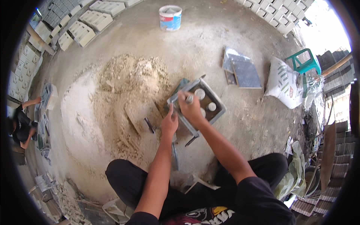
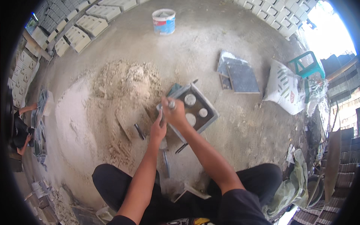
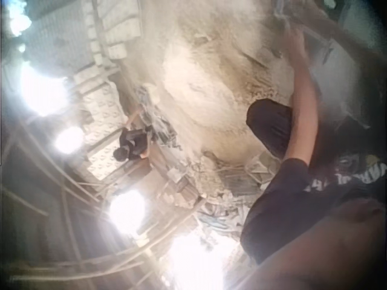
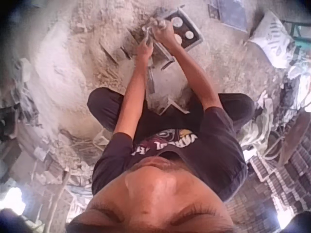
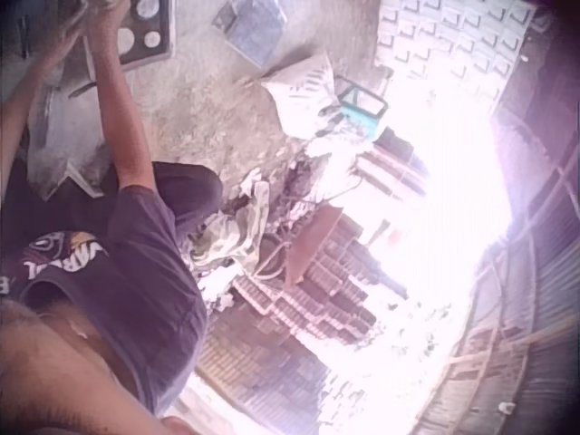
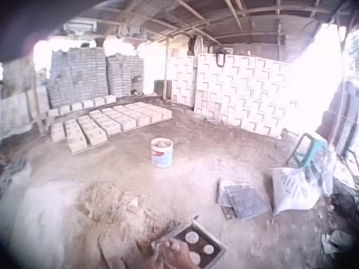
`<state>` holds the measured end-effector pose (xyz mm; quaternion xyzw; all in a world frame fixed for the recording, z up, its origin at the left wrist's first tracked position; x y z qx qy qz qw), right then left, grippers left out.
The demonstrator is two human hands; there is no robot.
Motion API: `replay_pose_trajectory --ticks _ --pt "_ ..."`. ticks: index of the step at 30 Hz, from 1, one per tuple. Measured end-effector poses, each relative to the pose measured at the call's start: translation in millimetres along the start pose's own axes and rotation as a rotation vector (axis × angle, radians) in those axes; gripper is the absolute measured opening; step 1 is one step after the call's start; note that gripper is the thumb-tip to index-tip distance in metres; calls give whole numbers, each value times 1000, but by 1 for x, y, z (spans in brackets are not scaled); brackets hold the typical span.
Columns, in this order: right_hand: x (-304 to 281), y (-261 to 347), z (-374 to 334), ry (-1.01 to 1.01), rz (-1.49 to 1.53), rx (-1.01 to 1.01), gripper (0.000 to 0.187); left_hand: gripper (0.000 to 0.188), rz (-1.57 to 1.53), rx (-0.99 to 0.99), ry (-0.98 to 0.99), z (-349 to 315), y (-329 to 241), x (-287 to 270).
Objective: The person manufactures concrete vent blocks by packing a cement mixture into a square metal mold with cylindrical inserts, tamping the mixture down with a metal tool, and then scraping off the excess to level the surface.
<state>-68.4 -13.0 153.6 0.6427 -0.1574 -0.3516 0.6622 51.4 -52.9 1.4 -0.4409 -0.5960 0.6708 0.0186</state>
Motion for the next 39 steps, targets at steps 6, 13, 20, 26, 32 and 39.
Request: replay_pose_trajectory --ticks 6,13,20,26,32,39 --pt "-2 28 -9 -1 92 67 36 42 -231 123 -691 21 16 -4" --pt "-19 8 -13 25 167 90 38 49 -484 -88 -706 47 27 44" --pt "-22 -5 -14 48 141 176 39 47 -486 -77 -704 44 33 41" --pt "-11 -29 -4 31 57 111 37 49 -432 -164 -687 46 25 45" --pt "6 -14 5 -32 127 114 41 48 -383 -115 -565 57 60 46" --pt "-42 -26 -25 -190 -348 -112 35 52 -160 1 -494 16 6 33"
Point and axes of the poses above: each hand's wrist, its own z-axis towards the middle knuckle, its own x-axis out of the palm, y = z × x, the point moved 4 cm from there along z, towards the middle knuckle, and after that the axes turned 7 degrees about x, right-handed, at the moved point
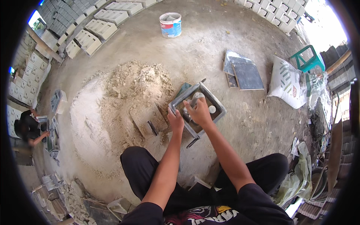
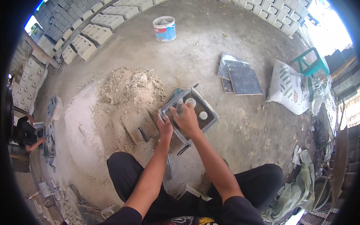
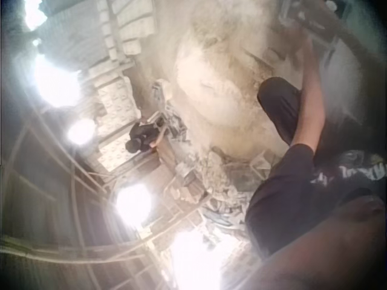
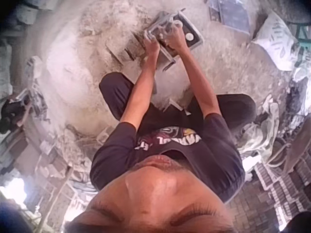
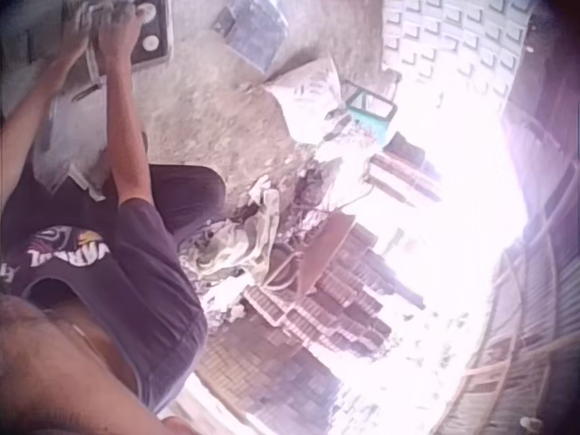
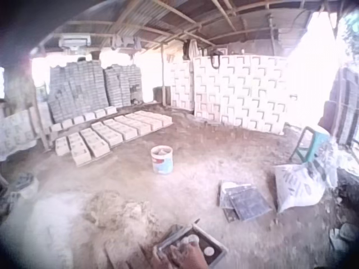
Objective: The person manufactures concrete vent blocks by packing a cement mixture into a square metal mold with cylindrical inserts, tamping the mixture down with a metal tool, and then scraping off the excess to level the surface.
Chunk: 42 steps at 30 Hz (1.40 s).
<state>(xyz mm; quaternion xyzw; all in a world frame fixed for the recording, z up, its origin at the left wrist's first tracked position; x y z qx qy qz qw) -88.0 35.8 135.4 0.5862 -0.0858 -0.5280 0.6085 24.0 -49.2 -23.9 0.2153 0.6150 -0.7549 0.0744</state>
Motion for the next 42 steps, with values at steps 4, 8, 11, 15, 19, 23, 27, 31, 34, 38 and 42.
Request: replay_pose_trajectory --ticks 4,8,11,15,19,23,27,31,34,38,42 --pt "-20 -30 -11 175 -66 298 34 56 183 75 161 -36 -14 -24" --pt "-24 -39 -26 238 235 382 34 51 259 209 330 -47 -14 -45" --pt "-28 -38 -29 163 124 243 34 48 277 203 395 -48 -22 -56" --pt "-21 -49 -31 124 71 182 39 42 202 226 406 -49 -29 -61" --pt "-26 -46 -40 143 109 230 45 38 155 203 418 -44 -26 -72" --pt "-38 -85 -51 85 208 183 32 31 123 186 458 -62 -43 -55" --pt "-36 -108 -72 -186 358 310 38 23 57 214 446 -69 -30 -56" --pt "-57 -125 -57 -532 370 419 38 20 158 566 108 -51 -71 -55" --pt "-77 -107 -21 -808 620 598 37 21 145 600 116 -14 -99 -70" --pt "-110 -47 35 -822 851 825 37 24 90 571 83 34 -180 -95" --pt "-173 20 82 -674 490 644 39 21 128 689 100 47 -310 -119"
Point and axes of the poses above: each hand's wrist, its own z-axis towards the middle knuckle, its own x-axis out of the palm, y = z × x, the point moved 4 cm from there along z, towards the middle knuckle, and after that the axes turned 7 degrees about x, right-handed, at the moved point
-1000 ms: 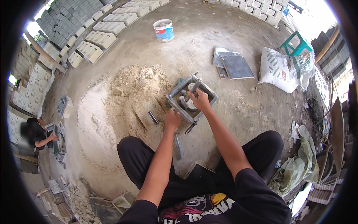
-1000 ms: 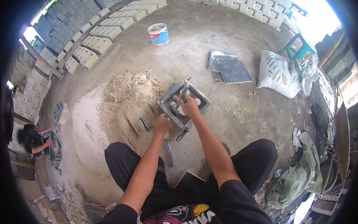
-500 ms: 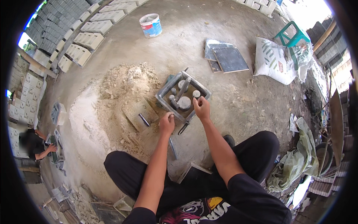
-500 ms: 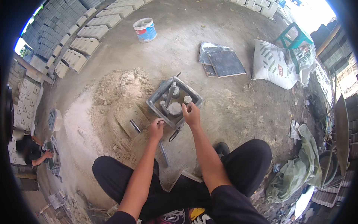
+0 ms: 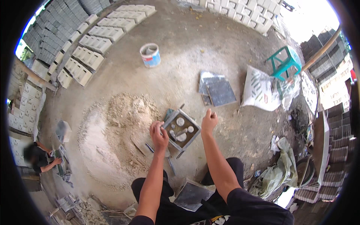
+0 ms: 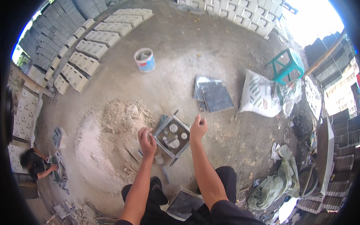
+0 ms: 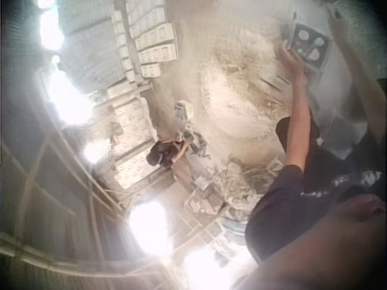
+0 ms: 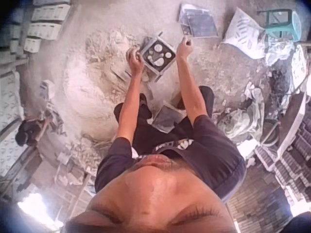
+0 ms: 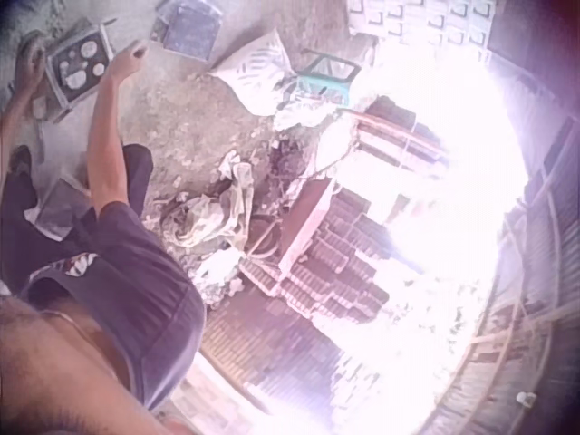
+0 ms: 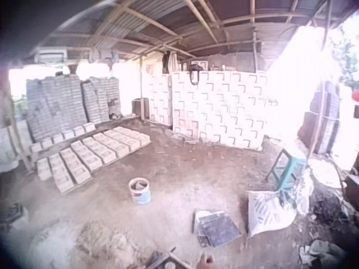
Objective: The person manufactures concrete vent blocks by packing a cement mixture into a square metal mold with cylindrical inserts, tamping the mixture down with a metal tool, and then scraping off the excess to level the surface.
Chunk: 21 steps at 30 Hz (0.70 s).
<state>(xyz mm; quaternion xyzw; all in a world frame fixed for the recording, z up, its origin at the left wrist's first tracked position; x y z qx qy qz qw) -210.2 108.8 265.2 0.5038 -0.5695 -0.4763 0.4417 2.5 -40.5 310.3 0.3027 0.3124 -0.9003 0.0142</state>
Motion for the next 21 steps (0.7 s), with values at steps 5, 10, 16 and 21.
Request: replay_pose_trajectory --ticks 5,10,16,21 --pt "26 172 -75 406 -260 -71 34 16 -118 -264 -9 84 -86 -115" --pt "-1 320 -139 670 -335 -88 22 12 -89 -348 55 126 -172 -221" --pt "0 425 -136 811 -220 4 17 11 133 -276 34 162 -233 -324" --pt "20 483 -143 1095 -228 -52 17 9 302 -304 -143 187 -313 -359"
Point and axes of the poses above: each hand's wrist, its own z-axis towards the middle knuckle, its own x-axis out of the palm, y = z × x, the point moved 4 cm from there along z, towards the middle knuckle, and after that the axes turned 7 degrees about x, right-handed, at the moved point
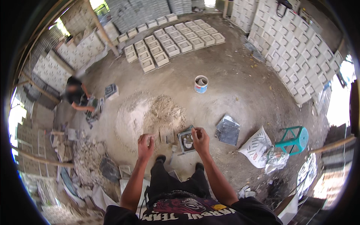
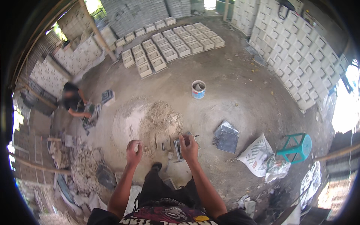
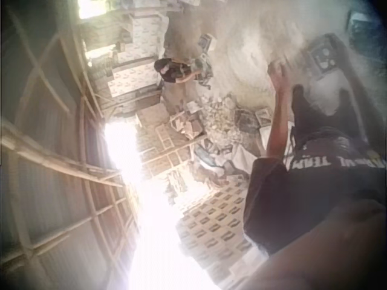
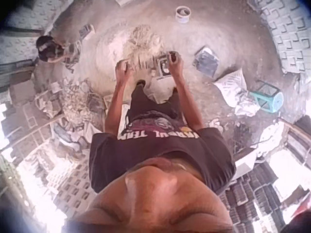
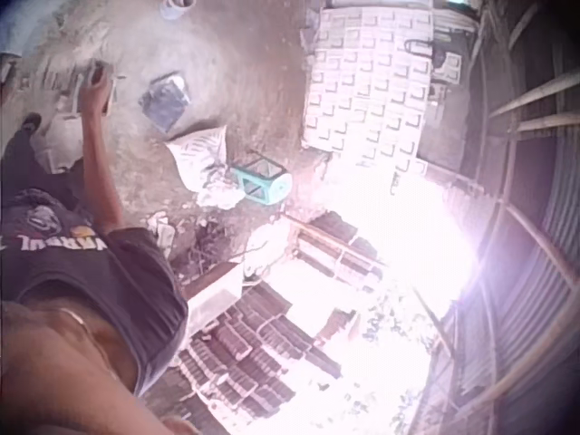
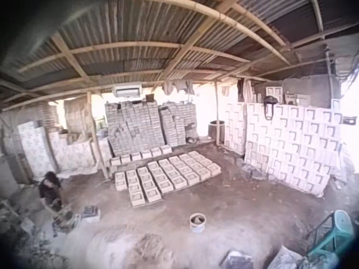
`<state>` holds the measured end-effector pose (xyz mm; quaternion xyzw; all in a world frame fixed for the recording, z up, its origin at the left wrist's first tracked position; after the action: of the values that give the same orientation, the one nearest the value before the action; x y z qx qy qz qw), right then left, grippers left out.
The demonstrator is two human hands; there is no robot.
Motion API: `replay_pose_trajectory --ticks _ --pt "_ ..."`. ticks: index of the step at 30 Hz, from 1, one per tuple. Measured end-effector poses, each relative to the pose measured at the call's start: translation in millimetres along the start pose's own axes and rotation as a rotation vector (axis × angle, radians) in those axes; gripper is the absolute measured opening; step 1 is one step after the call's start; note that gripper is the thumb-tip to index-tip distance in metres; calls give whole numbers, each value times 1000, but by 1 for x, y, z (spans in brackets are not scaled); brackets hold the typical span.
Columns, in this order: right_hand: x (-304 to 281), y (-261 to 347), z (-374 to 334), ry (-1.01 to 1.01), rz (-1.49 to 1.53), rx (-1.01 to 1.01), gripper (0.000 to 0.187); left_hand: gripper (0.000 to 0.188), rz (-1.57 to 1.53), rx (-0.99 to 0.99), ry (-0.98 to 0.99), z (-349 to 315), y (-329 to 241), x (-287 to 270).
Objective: The person manufactures concrete vent blocks by packing a cement mixture into a square metal mold with cylindrical inserts, tamping the mixture down with a metal tool, and then scraping off the excess to level the surface.
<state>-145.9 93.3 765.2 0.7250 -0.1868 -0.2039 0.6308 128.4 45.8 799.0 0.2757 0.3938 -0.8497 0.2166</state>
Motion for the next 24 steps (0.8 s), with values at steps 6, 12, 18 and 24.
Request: replay_pose_trajectory --ticks 6,12,18,24 --pt "29 59 10 351 -47 -141 18 12 99 -160 -239 -25 -77 -41" --pt "68 46 -32 610 10 -113 20 11 215 -381 -387 -113 -84 -77" --pt "64 -64 -65 799 -133 120 23 14 321 -778 -461 -242 -58 -81" --pt "-3 -201 -109 973 -736 99 44 17 347 -1213 -436 -443 -77 -56"
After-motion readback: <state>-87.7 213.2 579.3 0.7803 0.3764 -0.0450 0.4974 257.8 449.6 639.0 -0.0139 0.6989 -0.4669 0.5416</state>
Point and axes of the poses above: each hand's wrist, its own z-axis towards the middle knuckle, its own x-axis out of the palm, y = z × x, the point moved 4 cm from there along z, towards the middle knuckle, and after that the axes turned 7 degrees about x, right-handed, at the moved point
